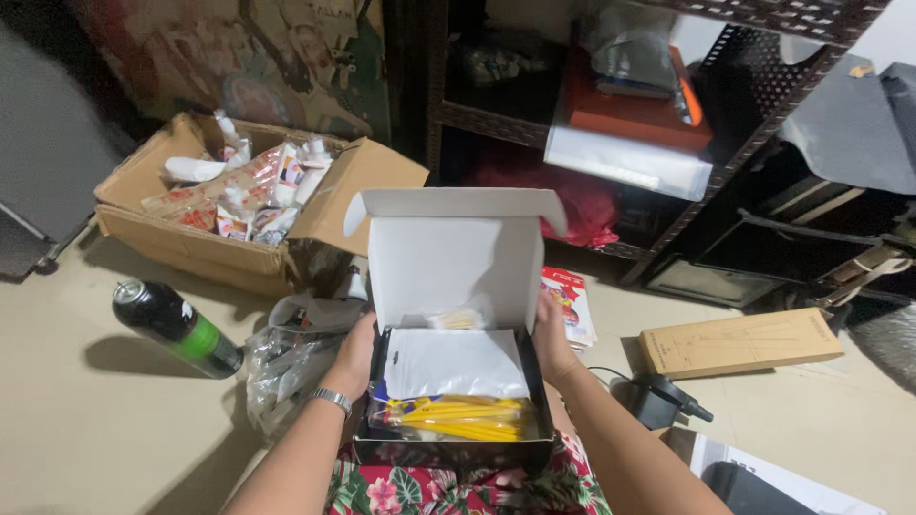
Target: The person sits on the floor and removes various items from a cardboard box and a nearby shelf, including a power adapter, a microphone box, and other packaged goods. They place these items on the floor and then move a large box to a desk, continuing to sort through its contents.
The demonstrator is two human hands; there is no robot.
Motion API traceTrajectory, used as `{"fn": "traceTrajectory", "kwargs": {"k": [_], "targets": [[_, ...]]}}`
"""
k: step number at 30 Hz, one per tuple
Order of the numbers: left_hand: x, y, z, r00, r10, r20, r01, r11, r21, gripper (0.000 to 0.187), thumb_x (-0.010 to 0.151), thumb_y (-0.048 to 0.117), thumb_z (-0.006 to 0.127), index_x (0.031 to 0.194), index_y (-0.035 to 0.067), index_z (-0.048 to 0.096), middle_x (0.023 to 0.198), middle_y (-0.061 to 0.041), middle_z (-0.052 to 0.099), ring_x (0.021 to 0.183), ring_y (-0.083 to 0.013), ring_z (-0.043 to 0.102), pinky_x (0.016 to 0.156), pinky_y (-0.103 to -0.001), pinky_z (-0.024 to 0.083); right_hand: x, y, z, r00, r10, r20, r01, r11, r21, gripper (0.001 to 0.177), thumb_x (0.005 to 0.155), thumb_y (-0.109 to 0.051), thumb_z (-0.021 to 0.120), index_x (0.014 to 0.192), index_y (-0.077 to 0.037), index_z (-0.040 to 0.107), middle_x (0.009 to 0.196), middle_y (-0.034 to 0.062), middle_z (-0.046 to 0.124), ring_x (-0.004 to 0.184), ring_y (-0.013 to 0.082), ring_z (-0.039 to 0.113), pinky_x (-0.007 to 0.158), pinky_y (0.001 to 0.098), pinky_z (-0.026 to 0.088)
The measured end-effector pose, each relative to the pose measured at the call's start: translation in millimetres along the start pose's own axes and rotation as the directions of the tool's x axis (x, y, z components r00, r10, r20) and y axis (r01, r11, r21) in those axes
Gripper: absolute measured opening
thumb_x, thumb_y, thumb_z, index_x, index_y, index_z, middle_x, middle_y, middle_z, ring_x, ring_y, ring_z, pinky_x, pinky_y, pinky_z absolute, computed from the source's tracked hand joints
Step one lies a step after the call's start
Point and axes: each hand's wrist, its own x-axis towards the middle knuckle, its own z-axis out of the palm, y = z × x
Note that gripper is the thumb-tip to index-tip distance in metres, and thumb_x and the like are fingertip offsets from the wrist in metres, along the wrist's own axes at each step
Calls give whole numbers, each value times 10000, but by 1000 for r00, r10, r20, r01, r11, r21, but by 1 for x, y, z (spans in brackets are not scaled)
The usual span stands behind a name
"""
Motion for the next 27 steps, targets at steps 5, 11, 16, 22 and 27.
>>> {"fn": "traceTrajectory", "kwargs": {"k": [5,11,16,22,27], "targets": [[26,-38,-49,945,99,310,-104,995,0,809,1179,586,206,1292,-107,610,1189,-232,664,1095,-289,617,1060,-408,488,-30,3,-17,964,221,148,-243,958,150,833,1000,-733,326,1389,-11,471,1369,210,604,1215,345,563,1015,425,422],[25,-49,-62,952,112,286,-199,933,299,607,1058,393,380,1536,19,420,1646,-56,320,1556,-152,205,1242,-328,193,-70,-15,7,973,231,-13,-226,937,-267,610,922,-433,526,1476,-180,481,1426,172,539,1290,310,528,1067,441,425],[-53,-27,-34,986,-92,137,97,995,-37,659,1006,370,441,1610,179,261,1695,-21,288,1497,-156,319,1187,-336,265,-107,-34,29,980,189,-63,-199,908,-370,633,948,-506,397,1544,-295,423,1648,40,321,1507,205,315,1194,393,245],[-111,0,4,988,46,145,-15,978,-206,747,935,240,551,1621,247,254,1682,6,311,1447,-167,422,1136,-322,359,-134,-26,32,998,59,-10,-57,881,-470,646,929,-512,428,1493,-209,509,1657,-4,294,1533,206,251,1212,406,201],[-97,40,22,967,-215,139,247,927,-281,497,965,221,566,1446,92,574,1339,-122,649,1095,-254,660,929,-407,561,-84,-43,0,936,348,48,-350,936,38,477,1012,-388,541,1351,-63,627,1272,124,674,1195,297,585,1045,460,485]]}}
